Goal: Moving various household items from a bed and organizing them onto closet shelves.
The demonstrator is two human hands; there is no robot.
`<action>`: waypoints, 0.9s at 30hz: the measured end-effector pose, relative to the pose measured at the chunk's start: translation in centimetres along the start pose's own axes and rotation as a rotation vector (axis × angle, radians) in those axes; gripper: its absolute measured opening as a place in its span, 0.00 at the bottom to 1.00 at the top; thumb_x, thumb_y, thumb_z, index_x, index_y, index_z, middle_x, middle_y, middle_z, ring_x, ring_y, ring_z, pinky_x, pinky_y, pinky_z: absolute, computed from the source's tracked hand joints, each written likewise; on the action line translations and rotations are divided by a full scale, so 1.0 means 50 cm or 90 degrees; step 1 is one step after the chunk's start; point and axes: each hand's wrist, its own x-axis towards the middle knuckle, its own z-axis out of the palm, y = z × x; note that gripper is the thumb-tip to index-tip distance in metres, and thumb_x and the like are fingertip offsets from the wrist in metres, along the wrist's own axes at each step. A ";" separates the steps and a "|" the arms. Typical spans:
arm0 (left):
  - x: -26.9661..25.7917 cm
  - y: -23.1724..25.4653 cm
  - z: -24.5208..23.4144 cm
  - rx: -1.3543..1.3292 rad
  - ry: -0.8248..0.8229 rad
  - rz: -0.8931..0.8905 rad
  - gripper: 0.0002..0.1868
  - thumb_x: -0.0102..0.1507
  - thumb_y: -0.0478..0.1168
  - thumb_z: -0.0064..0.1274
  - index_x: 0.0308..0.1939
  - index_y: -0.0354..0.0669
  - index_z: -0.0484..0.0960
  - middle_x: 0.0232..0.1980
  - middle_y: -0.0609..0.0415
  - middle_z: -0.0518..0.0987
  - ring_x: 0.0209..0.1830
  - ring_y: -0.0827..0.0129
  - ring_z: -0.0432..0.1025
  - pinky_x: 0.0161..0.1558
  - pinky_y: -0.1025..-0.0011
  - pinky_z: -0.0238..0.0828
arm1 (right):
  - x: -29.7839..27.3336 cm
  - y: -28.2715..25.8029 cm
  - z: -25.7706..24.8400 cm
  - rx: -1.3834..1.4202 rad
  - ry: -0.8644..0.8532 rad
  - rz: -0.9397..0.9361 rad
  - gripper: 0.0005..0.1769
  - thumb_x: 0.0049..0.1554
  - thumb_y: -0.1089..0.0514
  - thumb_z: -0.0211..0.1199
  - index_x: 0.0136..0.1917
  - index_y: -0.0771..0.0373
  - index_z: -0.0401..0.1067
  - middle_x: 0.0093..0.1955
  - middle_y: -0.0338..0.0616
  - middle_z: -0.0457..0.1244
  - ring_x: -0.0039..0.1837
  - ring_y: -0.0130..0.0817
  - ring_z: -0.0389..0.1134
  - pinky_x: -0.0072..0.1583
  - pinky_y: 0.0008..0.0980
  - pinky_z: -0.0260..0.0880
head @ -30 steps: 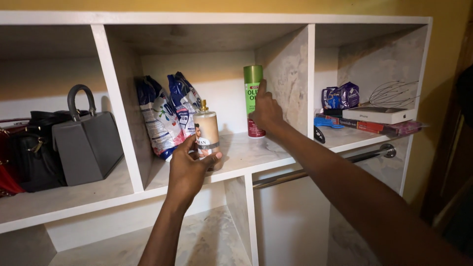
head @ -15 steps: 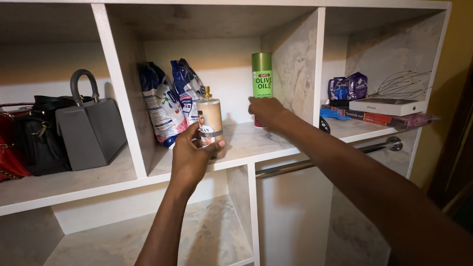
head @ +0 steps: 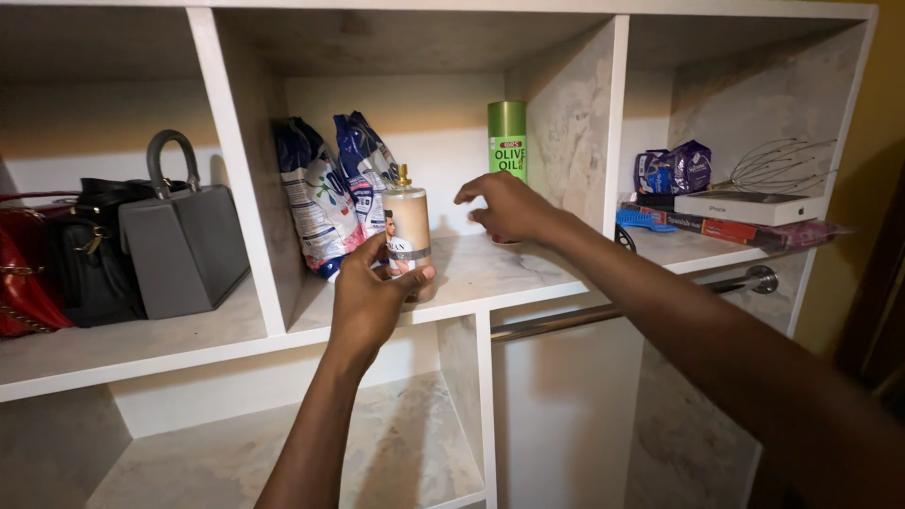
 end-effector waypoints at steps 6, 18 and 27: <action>-0.001 0.016 0.017 0.082 0.014 -0.004 0.37 0.53 0.31 0.71 0.65 0.28 0.73 0.53 0.33 0.79 0.45 0.53 0.80 0.40 0.64 0.86 | -0.060 -0.112 -0.015 0.379 -0.050 0.020 0.25 0.58 0.58 0.55 0.67 0.69 0.69 0.51 0.59 0.69 0.37 0.39 0.74 0.35 0.34 0.81; 0.100 0.022 0.055 0.441 -0.006 0.019 0.25 0.53 0.38 0.70 0.52 0.31 0.81 0.45 0.35 0.84 0.50 0.38 0.80 0.54 0.49 0.76 | 0.058 0.093 -0.013 -0.265 0.008 0.029 0.22 0.55 0.69 0.58 0.59 0.54 0.79 0.61 0.50 0.69 0.65 0.56 0.70 0.64 0.52 0.72; 0.258 -0.079 0.115 0.422 -0.006 0.032 0.25 0.52 0.40 0.62 0.49 0.27 0.81 0.43 0.30 0.82 0.50 0.32 0.78 0.52 0.46 0.76 | -0.058 0.081 -0.026 -0.035 0.225 -0.024 0.19 0.54 0.70 0.52 0.53 0.59 0.79 0.49 0.55 0.72 0.45 0.52 0.73 0.53 0.50 0.74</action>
